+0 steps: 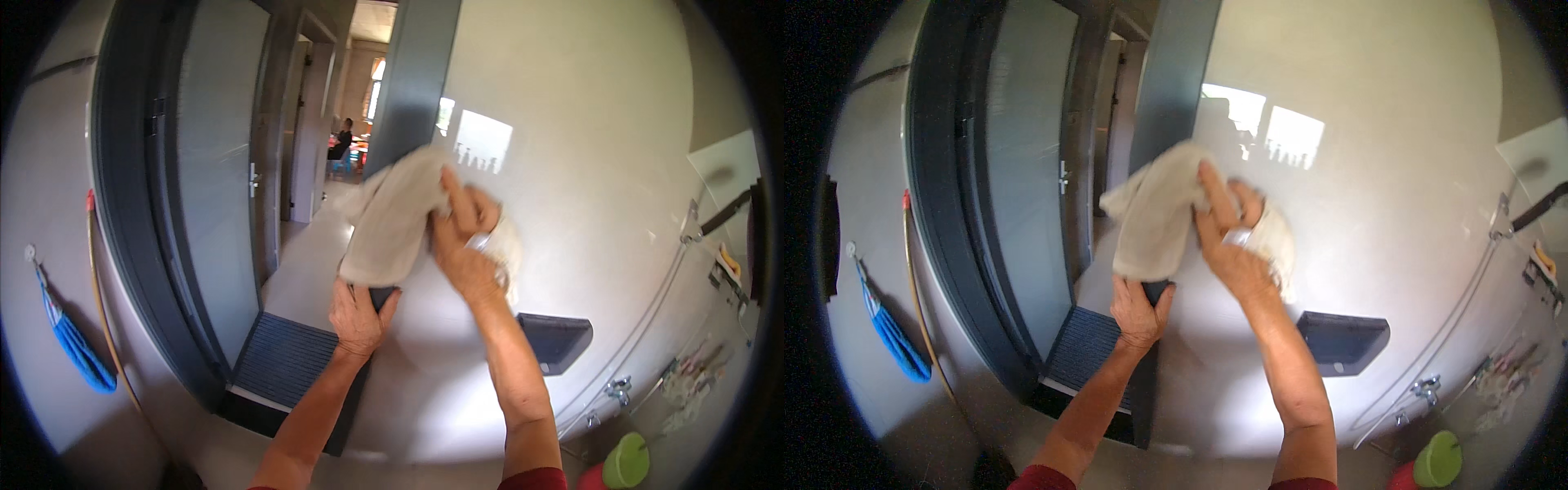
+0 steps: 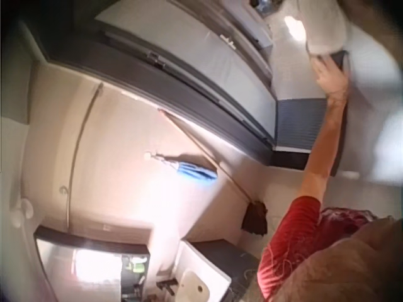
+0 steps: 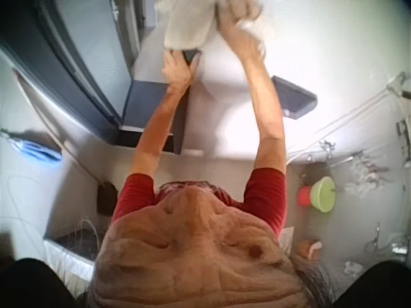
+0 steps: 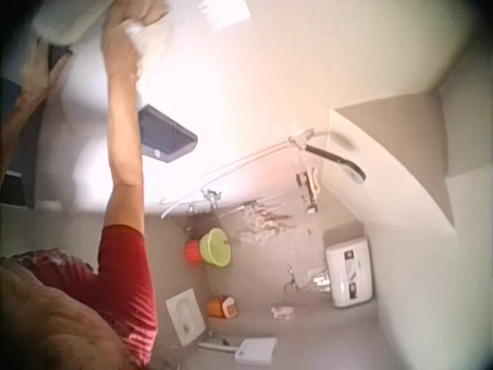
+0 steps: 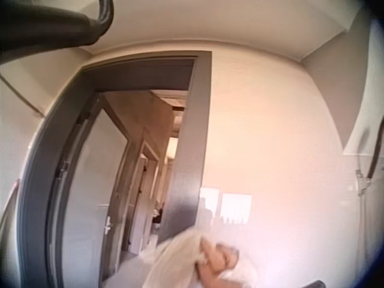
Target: The person wipes a white wall and a dark cabinet using a white cloth. They also handle a mop, wiping its wooden handle with the cloth. The person moves between the wall and the cabinet, wiping different sections.
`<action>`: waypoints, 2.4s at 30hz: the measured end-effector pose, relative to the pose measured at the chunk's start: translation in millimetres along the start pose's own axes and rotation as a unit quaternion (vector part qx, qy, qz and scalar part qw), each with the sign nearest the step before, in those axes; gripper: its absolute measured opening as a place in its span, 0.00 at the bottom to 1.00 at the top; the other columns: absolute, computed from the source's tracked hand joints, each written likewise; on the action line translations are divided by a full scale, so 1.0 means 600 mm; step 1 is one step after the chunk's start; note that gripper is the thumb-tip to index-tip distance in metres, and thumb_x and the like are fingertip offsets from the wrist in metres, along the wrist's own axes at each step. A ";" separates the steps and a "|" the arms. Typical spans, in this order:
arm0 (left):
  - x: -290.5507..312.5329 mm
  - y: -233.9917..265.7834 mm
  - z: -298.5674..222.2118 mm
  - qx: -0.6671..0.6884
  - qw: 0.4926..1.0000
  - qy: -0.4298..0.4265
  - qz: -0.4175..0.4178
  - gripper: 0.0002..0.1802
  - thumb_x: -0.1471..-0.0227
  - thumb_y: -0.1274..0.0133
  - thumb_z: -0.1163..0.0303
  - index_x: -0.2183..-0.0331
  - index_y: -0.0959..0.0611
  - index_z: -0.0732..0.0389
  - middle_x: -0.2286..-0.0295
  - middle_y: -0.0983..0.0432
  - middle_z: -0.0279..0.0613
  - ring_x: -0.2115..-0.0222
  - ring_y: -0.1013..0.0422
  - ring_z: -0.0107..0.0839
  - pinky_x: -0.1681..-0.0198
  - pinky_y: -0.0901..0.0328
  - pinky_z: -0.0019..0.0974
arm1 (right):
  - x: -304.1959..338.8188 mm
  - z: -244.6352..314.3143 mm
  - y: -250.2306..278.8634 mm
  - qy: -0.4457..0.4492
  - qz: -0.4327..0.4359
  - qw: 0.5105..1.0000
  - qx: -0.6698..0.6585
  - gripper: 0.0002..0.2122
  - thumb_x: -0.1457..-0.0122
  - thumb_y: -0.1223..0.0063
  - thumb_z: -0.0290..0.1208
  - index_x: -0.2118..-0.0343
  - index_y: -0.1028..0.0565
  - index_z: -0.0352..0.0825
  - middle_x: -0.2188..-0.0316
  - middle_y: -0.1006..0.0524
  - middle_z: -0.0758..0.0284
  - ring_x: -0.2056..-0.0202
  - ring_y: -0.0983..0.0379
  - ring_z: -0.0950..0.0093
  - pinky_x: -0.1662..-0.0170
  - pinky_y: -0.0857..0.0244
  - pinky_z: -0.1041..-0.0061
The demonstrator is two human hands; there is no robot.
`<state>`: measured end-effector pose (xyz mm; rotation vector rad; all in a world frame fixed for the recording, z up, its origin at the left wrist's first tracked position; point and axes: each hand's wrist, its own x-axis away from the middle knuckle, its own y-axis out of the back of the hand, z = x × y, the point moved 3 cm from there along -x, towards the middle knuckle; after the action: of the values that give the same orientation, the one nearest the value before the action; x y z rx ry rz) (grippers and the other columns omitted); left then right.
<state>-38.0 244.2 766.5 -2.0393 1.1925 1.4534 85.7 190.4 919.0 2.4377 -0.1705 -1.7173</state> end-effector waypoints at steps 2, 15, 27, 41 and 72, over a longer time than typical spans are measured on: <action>-0.004 -0.009 -0.002 0.033 0.996 -0.066 -0.054 0.41 0.61 0.38 0.57 0.47 0.36 0.62 0.52 0.38 0.59 0.56 0.34 0.53 0.59 0.33 0.44 | 0.065 0.000 0.004 -0.010 0.053 0.999 -0.001 0.18 0.53 0.44 0.33 0.56 0.25 0.44 0.57 0.28 0.64 0.66 0.30 0.64 0.66 0.33 0.66; -0.009 0.011 -0.011 -0.009 0.997 -0.052 -0.057 0.45 0.56 0.42 0.56 0.44 0.42 0.68 0.50 0.41 0.63 0.54 0.36 0.59 0.54 0.36 0.48 | 0.003 -0.129 0.075 0.003 -0.144 0.985 0.092 0.12 0.59 0.46 0.18 0.67 0.26 0.34 0.48 0.36 0.63 0.54 0.43 0.61 0.57 0.37 0.70; -0.007 0.004 -0.015 0.047 0.992 -0.059 -0.100 0.37 0.49 0.48 0.60 0.44 0.41 0.70 0.49 0.40 0.64 0.49 0.40 0.57 0.47 0.44 0.47 | 0.068 -0.355 0.124 -0.192 -0.186 0.958 0.104 0.24 0.52 0.46 0.34 0.54 0.37 0.27 0.55 0.38 0.54 0.52 0.44 0.55 0.48 0.48 0.61; -0.005 0.002 -0.018 -0.013 0.993 -0.055 -0.103 0.38 0.49 0.50 0.56 0.44 0.41 0.69 0.50 0.40 0.63 0.52 0.38 0.57 0.51 0.39 0.46 | 0.091 -0.280 0.102 -0.016 -0.258 0.957 0.128 0.13 0.49 0.55 0.30 0.61 0.34 0.30 0.55 0.31 0.60 0.62 0.34 0.64 0.61 0.40 0.70; 0.002 0.001 -0.029 0.009 0.992 -0.018 -0.124 0.35 0.48 0.52 0.64 0.42 0.43 0.66 0.45 0.44 0.57 0.45 0.45 0.52 0.42 0.51 0.44 | 0.281 -0.682 0.252 -0.127 -0.432 0.673 -0.588 0.26 0.45 0.52 0.51 0.47 0.37 0.40 0.53 0.30 0.74 0.52 0.33 0.77 0.53 0.33 0.78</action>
<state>-28.1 231.3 772.5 -2.0561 0.8974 1.3485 527.0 36.1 927.6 1.2195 1.7199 -1.4931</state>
